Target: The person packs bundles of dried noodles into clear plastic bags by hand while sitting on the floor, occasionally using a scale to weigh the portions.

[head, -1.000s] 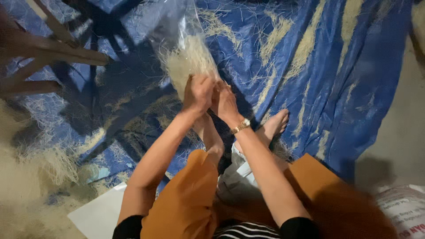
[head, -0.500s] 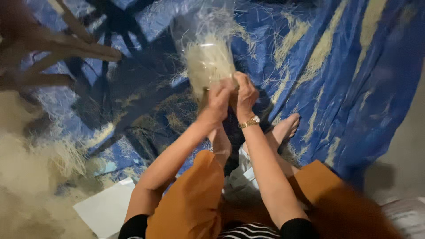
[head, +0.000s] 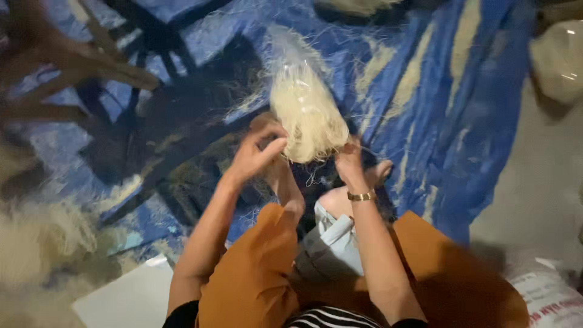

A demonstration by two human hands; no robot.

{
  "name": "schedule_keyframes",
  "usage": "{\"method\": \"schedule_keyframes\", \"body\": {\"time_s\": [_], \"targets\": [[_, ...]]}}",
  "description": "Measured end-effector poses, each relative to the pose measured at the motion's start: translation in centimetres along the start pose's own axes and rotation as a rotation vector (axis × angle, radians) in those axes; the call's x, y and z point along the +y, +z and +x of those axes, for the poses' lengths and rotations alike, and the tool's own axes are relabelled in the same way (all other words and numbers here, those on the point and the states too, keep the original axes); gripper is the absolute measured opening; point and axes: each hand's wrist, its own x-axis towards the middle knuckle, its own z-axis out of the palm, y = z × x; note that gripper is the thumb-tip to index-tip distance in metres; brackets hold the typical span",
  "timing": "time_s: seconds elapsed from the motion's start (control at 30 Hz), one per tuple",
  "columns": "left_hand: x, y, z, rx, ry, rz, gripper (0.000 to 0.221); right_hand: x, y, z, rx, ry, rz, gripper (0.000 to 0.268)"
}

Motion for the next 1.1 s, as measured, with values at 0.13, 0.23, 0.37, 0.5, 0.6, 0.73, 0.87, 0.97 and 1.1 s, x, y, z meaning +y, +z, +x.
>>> {"method": "schedule_keyframes", "body": {"time_s": [0.13, 0.23, 0.37, 0.5, 0.6, 0.73, 0.87, 0.97, 1.1], "targets": [[-2.7, 5.4, -1.2, 0.075, -0.127, 0.299, 0.047, 4.6, -3.5, -0.9, -0.076, 0.040, -0.618, 0.006], [-4.3, 7.3, -2.4, 0.135, 0.060, 0.516, 0.049, 5.1, -4.5, -1.2, -0.017, -0.293, -0.656, 0.010], [-4.8, 8.5, -3.1, 0.113, 0.289, 0.467, 0.075, -0.3, -5.3, 0.6, -0.270, -0.179, -0.363, 0.014], [-5.3, 9.4, -1.6, 0.173, 0.387, 0.585, 0.082, 0.6, -4.7, 2.7, -0.284, -0.097, -0.126, 0.021], [-5.5, 9.7, -1.0, 0.194, 0.391, 0.699, 0.058, -0.6, -3.5, 3.6, -0.360, -0.318, -0.361, 0.025], [-5.8, 10.4, 0.5, 0.159, 0.391, 0.712, 0.066, 1.1, -3.5, 5.0, -0.392, -0.392, -0.549, 0.014], [-4.9, 10.7, 2.9, 0.173, 0.416, 1.051, 0.057, 0.9, -4.8, 4.6, -0.392, -0.192, -0.194, 0.015], [-5.9, 11.3, 3.4, 0.133, 0.288, 1.016, 0.044, 2.5, -5.9, 4.5, -0.506, -0.158, -0.134, 0.020], [-5.8, 10.6, 3.7, 0.182, 0.265, 1.015, 0.038, 2.0, -4.7, 5.4, -0.580, -0.303, -0.279, 0.020]]}}
